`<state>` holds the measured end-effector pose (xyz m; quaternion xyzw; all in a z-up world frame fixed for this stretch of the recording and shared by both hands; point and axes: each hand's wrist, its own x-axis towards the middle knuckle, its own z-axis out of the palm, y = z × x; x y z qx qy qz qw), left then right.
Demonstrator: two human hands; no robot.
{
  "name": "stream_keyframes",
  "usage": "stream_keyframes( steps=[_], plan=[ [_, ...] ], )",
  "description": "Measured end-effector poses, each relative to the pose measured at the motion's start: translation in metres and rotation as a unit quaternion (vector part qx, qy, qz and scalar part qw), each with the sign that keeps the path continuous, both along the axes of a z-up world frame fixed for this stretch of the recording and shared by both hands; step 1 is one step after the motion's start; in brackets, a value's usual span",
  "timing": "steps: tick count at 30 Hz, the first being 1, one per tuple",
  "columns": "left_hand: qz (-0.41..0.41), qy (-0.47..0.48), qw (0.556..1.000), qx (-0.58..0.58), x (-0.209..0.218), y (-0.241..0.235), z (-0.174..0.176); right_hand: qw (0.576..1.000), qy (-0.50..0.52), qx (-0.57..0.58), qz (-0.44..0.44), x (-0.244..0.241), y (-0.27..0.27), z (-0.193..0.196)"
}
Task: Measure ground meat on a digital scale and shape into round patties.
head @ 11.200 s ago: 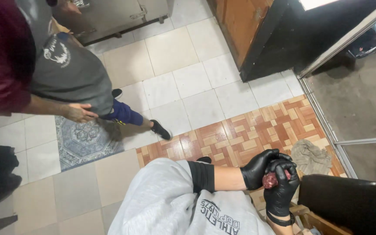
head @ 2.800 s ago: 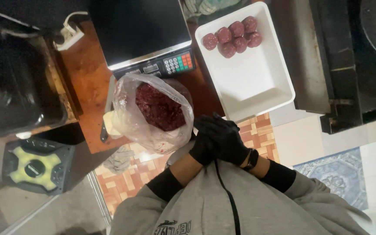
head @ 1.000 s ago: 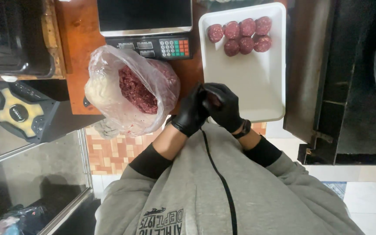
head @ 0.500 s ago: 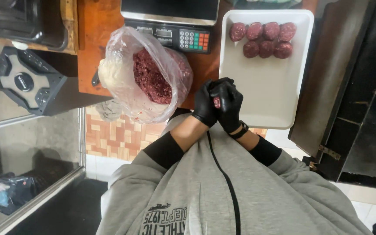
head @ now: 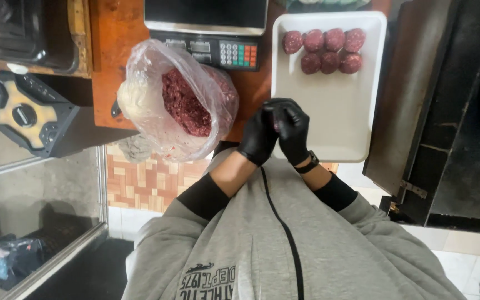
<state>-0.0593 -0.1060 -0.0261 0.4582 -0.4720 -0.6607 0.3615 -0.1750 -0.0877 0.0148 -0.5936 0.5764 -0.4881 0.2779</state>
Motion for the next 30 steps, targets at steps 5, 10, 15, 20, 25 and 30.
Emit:
stream_keyframes(
  steps=[5,10,15,20,25,30],
  plan=[
    [0.012,0.516,0.777,0.359,0.011,-0.013,-0.028,0.854,-0.51,0.095,-0.048,-0.021,-0.016,-0.058],
    [0.061,0.308,0.851,0.42,0.038,-0.005,-0.012,0.573,-0.786,0.202,-0.117,-0.048,-0.047,-0.105],
    [-0.011,0.371,0.861,0.349,0.065,0.012,0.004,0.516,-0.788,0.269,-0.201,-0.07,-0.092,-0.19],
    [0.019,0.33,0.873,0.357,0.088,0.02,0.013,0.562,-0.754,0.315,-0.13,-0.081,-0.083,-0.304],
    [0.041,0.328,0.877,0.349,0.094,0.031,0.031,0.984,-0.127,0.069,-0.102,-0.056,-0.061,-0.16],
    [-0.01,0.196,0.936,0.294,0.082,0.034,0.091,0.951,0.304,-0.055,0.027,-0.065,-0.095,-0.12]
  ],
)
